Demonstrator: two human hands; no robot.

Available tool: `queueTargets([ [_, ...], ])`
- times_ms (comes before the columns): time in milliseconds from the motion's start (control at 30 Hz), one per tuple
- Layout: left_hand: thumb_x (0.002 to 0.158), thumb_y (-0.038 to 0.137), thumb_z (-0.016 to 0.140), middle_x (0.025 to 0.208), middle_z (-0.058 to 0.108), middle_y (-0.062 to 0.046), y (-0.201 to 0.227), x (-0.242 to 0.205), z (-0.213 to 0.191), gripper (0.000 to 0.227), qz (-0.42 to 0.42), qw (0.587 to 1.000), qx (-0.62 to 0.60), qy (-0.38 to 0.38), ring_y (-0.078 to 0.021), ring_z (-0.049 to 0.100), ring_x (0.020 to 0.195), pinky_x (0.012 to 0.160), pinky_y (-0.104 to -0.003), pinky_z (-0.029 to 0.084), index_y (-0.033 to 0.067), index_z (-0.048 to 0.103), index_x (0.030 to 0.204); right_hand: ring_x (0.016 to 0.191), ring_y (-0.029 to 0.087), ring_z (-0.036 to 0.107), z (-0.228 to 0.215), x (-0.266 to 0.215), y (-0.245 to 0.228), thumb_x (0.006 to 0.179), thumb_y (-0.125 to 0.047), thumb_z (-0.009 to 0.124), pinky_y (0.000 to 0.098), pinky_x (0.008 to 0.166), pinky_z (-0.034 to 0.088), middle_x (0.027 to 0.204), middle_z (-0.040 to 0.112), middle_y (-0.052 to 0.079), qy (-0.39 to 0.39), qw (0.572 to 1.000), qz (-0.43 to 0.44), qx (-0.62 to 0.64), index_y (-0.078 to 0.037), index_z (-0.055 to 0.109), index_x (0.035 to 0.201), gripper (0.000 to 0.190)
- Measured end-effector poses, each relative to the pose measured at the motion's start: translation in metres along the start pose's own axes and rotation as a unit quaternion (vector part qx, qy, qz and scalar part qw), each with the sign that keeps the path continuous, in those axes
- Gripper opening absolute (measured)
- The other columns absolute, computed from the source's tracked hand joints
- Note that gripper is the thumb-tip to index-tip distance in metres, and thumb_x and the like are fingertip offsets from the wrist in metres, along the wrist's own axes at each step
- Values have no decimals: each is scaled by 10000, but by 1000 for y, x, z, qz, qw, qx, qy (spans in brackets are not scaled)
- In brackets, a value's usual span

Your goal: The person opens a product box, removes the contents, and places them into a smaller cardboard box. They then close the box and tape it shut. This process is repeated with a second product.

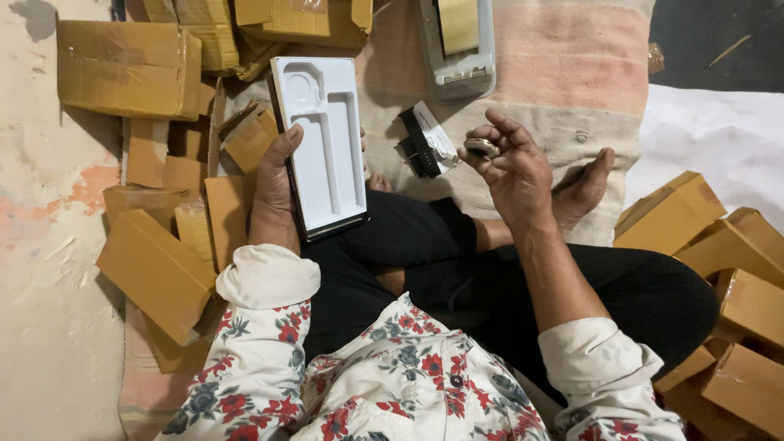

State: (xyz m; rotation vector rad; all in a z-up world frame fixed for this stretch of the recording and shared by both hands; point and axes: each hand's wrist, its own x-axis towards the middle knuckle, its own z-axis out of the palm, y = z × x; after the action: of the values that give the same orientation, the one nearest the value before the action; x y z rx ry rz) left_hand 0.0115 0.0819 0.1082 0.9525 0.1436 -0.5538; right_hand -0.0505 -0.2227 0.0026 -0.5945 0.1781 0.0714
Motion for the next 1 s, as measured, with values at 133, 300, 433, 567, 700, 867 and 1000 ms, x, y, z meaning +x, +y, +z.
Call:
queueTargets([
  [133, 837, 434, 773, 1182, 683, -267, 0, 0, 0, 814, -3, 1000, -4, 2, -344, 732, 985, 869, -511, 628, -87, 519, 1408, 1103, 256, 656, -6, -2, 2, 942, -215, 504, 431, 978, 584, 1181, 650, 137, -8, 999, -12, 42, 24, 450, 1478, 589],
  [300, 849, 409, 762, 1189, 682, -277, -1, -2, 1, 793, 7, 1000, -6, 9, -351, 730, 995, 877, -507, 625, -90, 522, 1418, 1029, 230, 659, -9, -4, 4, 1031, -197, 509, 344, 804, 562, 1136, 654, 152, 19, 999, -20, 21, 44, 471, 1484, 515],
  [433, 855, 400, 757, 1198, 676, -272, 0, -1, 2, 782, -4, 1000, -17, -2, -350, 725, 1007, 883, -515, 625, -89, 519, 1418, 1102, 255, 690, -9, -1, 1, 996, -66, 531, 320, 831, 596, 1203, 654, 166, 16, 999, -35, 11, 51, 478, 1455, 476],
  [567, 860, 403, 752, 1201, 677, -277, 0, -2, 2, 783, 3, 1000, -10, 6, -350, 723, 1004, 884, -509, 621, -97, 520, 1416, 1158, 286, 690, -8, 2, 5, 925, 88, 563, 396, 1006, 625, 1265, 639, 193, 40, 995, -70, -60, 84, 482, 1411, 493],
  [700, 863, 407, 748, 1203, 677, -281, -1, -1, 1, 787, 10, 1000, 2, 12, -354, 722, 1016, 903, -503, 617, -103, 518, 1417, 1242, 262, 661, -4, 3, 14, 928, 174, 594, 407, 1062, 600, 1332, 606, 179, 13, 965, -142, -220, 47, 413, 1489, 603],
  [867, 864, 406, 742, 1210, 675, -271, -1, 1, 1, 790, 3, 1000, -5, 12, -351, 720, 1033, 917, -497, 616, -101, 510, 1424, 1234, 256, 691, -2, -1, 19, 928, 195, 533, 367, 1008, 587, 1326, 622, 178, 9, 835, -240, -495, -52, 324, 1575, 723],
  [1000, 862, 411, 738, 1211, 677, -273, 0, -3, 3, 795, 0, 1000, -9, 21, -349, 723, 1042, 925, -488, 618, -100, 506, 1426, 1147, 253, 728, 0, 0, 23, 940, 138, 651, 346, 927, 605, 1262, 667, 170, 29, 777, -277, -564, -38, 449, 1481, 603],
])
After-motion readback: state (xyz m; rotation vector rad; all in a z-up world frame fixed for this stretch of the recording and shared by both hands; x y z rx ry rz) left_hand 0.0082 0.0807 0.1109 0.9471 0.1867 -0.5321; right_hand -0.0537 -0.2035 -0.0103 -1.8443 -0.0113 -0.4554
